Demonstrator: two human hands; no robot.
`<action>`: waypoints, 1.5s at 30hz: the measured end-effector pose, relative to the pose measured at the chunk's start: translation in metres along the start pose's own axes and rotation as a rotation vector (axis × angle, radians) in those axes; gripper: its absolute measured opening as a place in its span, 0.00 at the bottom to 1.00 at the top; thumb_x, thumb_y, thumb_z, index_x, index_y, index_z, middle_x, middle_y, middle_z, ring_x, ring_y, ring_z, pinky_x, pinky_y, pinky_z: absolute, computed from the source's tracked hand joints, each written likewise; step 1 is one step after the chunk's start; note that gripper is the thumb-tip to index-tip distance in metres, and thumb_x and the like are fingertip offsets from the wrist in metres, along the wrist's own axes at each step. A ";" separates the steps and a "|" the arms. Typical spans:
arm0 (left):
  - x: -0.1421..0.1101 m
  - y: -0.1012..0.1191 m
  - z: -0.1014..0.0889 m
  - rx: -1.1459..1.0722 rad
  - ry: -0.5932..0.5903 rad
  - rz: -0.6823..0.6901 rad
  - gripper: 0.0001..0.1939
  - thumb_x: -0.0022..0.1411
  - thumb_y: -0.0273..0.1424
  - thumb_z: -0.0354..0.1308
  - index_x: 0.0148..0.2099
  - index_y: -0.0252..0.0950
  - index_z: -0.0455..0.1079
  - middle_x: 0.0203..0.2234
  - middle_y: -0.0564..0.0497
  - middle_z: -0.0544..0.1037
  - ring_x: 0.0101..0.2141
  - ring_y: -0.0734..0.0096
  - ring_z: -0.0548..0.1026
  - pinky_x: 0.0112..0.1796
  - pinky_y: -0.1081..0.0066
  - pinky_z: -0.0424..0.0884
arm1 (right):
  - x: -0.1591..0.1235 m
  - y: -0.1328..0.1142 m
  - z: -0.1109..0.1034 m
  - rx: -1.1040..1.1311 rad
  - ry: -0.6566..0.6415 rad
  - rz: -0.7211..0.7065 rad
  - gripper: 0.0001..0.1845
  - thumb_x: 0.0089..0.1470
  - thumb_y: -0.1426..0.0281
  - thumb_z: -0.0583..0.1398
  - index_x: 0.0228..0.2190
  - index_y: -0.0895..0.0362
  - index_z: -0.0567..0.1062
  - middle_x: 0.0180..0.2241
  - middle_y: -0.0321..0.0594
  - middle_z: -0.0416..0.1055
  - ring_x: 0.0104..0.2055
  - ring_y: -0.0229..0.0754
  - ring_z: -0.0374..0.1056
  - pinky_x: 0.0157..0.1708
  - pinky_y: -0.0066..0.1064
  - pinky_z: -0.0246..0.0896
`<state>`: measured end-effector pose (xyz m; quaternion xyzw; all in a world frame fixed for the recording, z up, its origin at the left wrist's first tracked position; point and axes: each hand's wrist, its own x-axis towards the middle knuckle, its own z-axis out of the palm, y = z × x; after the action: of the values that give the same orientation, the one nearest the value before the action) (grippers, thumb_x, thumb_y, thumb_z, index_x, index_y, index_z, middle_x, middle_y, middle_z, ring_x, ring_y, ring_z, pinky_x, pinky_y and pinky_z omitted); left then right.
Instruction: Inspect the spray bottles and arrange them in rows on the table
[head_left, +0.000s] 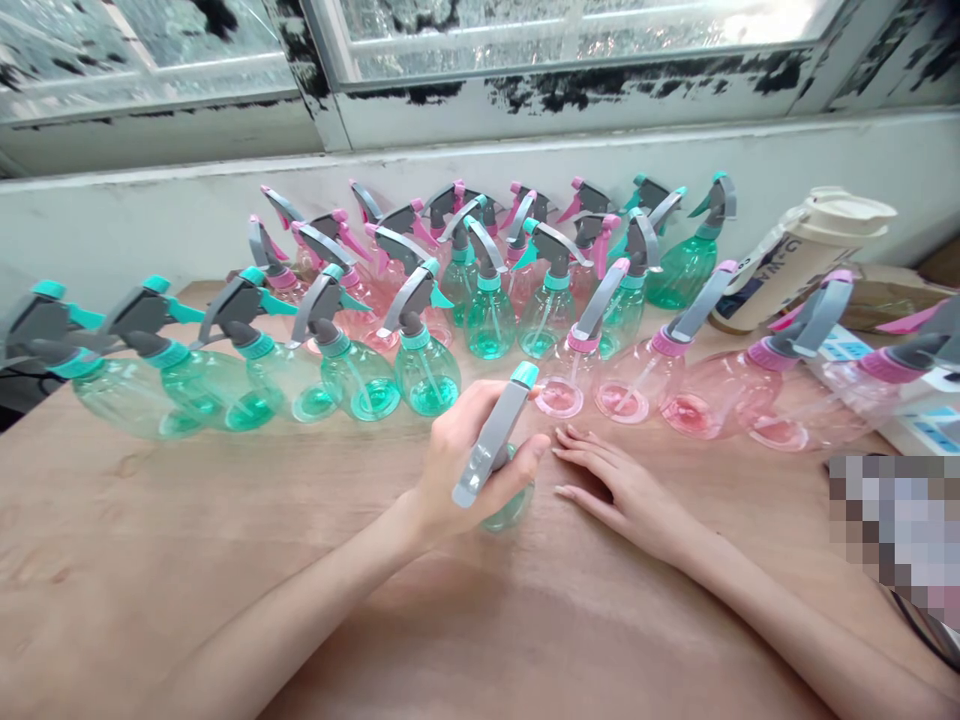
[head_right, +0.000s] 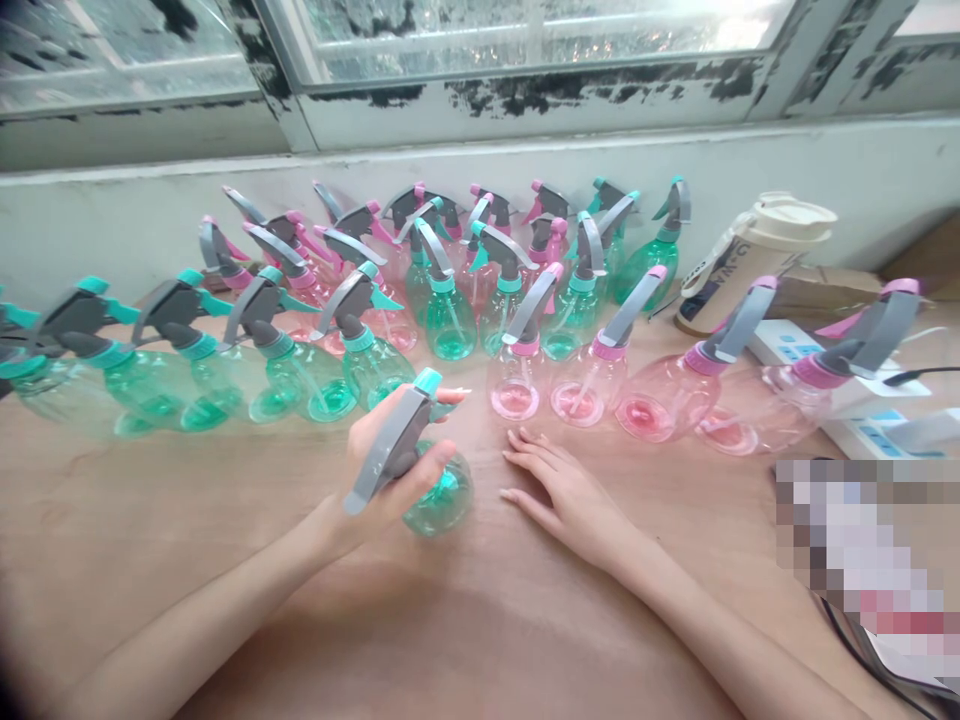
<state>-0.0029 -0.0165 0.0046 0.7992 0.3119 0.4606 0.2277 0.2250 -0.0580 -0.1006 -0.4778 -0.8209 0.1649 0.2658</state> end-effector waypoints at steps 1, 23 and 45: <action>0.000 0.000 0.000 0.003 0.000 0.008 0.11 0.62 0.31 0.58 0.46 0.37 0.66 0.39 0.45 0.77 0.42 0.62 0.77 0.45 0.62 0.74 | 0.000 0.000 0.000 -0.003 -0.001 0.001 0.23 0.62 0.61 0.58 0.57 0.52 0.69 0.63 0.46 0.63 0.66 0.52 0.56 0.64 0.55 0.53; 0.000 0.003 -0.005 0.052 -0.006 -0.011 0.06 0.63 0.30 0.55 0.33 0.37 0.65 0.25 0.54 0.71 0.27 0.72 0.73 0.31 0.71 0.70 | 0.000 -0.002 -0.001 -0.053 -0.022 -0.003 0.23 0.64 0.59 0.56 0.56 0.55 0.67 0.64 0.47 0.62 0.67 0.51 0.55 0.65 0.55 0.53; -0.008 -0.013 0.007 -0.040 0.048 -0.012 0.24 0.58 0.39 0.61 0.54 0.38 0.61 0.44 0.42 0.77 0.45 0.58 0.78 0.44 0.60 0.74 | 0.001 -0.001 0.000 -0.025 -0.009 0.010 0.23 0.63 0.59 0.57 0.56 0.54 0.68 0.64 0.47 0.62 0.67 0.51 0.55 0.65 0.54 0.53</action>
<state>-0.0040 -0.0140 -0.0119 0.7814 0.3129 0.4842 0.2389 0.2236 -0.0579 -0.1002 -0.4843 -0.8217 0.1580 0.2556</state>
